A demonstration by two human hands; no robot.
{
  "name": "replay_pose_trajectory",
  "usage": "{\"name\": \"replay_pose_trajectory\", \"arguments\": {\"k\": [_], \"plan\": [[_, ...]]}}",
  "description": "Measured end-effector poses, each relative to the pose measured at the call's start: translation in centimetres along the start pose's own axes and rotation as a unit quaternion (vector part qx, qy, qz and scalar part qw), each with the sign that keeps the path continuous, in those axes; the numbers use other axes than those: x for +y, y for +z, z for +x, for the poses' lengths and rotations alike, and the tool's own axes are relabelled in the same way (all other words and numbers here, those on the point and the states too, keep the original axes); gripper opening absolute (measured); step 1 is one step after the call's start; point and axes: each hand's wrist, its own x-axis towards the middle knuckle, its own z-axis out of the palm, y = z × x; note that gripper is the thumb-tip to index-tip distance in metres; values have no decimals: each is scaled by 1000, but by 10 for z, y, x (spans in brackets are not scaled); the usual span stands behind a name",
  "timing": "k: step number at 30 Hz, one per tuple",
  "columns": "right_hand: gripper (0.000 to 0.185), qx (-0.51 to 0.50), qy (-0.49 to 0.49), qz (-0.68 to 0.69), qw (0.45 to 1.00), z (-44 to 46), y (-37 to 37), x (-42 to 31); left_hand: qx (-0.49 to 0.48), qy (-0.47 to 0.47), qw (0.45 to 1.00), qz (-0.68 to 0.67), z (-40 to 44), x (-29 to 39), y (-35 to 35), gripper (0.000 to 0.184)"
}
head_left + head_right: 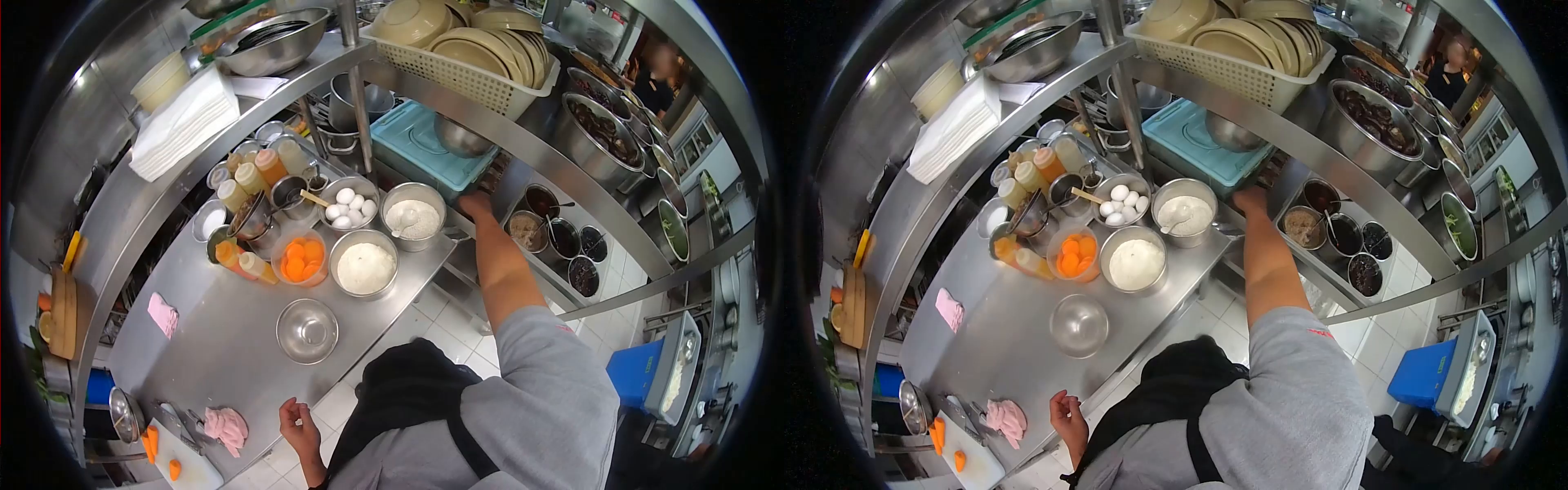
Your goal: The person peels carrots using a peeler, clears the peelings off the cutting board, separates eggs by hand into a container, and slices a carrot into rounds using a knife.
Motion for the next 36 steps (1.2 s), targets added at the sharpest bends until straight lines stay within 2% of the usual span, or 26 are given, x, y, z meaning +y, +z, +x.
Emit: {"name": "replay_pose_trajectory", "arguments": {"k": [1,2,4,5,7,8,12,14,17,18,19,21,22,27,29,31,33,35,36], "plan": [[43,-10,19,69,997,-36,-37,-18,-4,22,1000,13,0,-6,-1,21],[43,-10,17,65,998,-41,-50,-26,-10,43,999,26,-1,-10,-4,21],[35,-99,147,148,973,-41,-70,-35,-11,30,999,22,0,-9,-10,20],[35,-97,150,144,973,-47,-73,-34,-11,21,999,23,2,-8,-15,20],[28,-30,64,172,983,-49,-62,-22,-18,27,999,11,7,-14,-24,20],[28,49,-84,90,991,-30,-28,7,-19,35,999,1,10,-18,-29,20],[31,95,1,96,991,-113,-58,-13,-49,66,997,6,31,-35,-55,19],[37,16,10,21,1000,-169,-70,-27,-65,75,995,5,43,-39,-66,20],[42,34,24,17,999,-223,-65,-35,-101,105,989,-38,64,-59,-78,21],[44,-14,24,5,1000,-247,-81,-49,-109,103,988,-39,68,-57,-81,21],[44,-15,30,1,999,-269,-84,-59,-131,112,985,-23,73,-52,-84,21],[41,6,100,8,995,-307,-87,-72,-155,123,980,-12,82,-43,-82,21],[36,14,85,1,996,-327,-87,-74,-173,137,975,-12,85,-40,-81,21],[39,15,35,-2,999,-439,-82,-63,-217,185,958,-25,84,-22,-76,22],[42,4,51,17,999,-494,-87,-57,-235,225,945,-29,76,-20,-76,23],[41,-21,50,45,997,-548,-99,-47,-242,231,942,-32,64,-20,-74,23],[41,-68,59,132,987,-595,-95,-18,-244,232,941,-33,48,-21,-75,24],[33,-188,148,309,920,-639,-123,-14,-276,265,924,-11,30,-20,-77,24],[38,-247,151,460,839,-658,-125,2,-297,252,921,-19,22,-25,-76,25]]}}
